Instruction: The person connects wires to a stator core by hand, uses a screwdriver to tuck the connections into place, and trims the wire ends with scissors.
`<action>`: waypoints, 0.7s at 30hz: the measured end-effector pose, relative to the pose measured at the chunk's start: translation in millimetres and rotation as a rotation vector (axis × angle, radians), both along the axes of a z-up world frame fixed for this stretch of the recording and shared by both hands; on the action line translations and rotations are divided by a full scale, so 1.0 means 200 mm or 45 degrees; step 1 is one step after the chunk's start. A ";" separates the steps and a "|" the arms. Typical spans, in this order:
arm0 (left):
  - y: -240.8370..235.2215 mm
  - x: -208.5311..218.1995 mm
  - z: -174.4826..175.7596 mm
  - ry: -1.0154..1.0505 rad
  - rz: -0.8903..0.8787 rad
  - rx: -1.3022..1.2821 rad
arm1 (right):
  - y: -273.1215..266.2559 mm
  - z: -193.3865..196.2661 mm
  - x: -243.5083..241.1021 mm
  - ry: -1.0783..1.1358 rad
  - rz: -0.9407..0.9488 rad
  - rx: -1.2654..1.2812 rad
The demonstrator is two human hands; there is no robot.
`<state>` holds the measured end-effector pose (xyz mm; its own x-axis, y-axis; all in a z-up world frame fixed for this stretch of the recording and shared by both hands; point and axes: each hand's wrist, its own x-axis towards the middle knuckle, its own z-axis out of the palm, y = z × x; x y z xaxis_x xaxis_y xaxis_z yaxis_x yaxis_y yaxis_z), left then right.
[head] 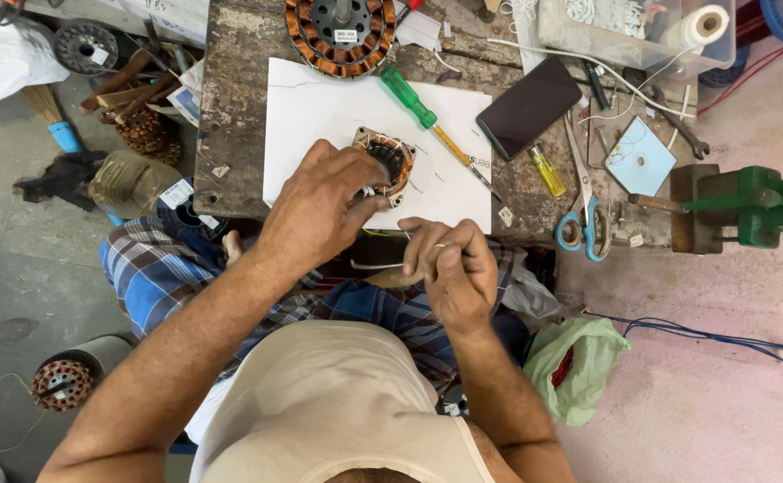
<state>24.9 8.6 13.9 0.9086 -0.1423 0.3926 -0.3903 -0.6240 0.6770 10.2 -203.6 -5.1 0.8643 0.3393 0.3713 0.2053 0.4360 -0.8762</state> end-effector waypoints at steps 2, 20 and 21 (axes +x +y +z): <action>-0.01 -0.01 -0.02 -0.003 0.024 -0.013 | 0.00 -0.04 -0.04 -0.004 -0.034 -0.026; 0.01 0.01 -0.01 -0.030 0.009 -0.013 | -0.09 -0.17 -0.09 0.031 -0.183 -0.060; 0.01 0.01 0.01 -0.036 0.024 0.008 | -0.11 -0.16 -0.07 0.050 -0.180 -0.059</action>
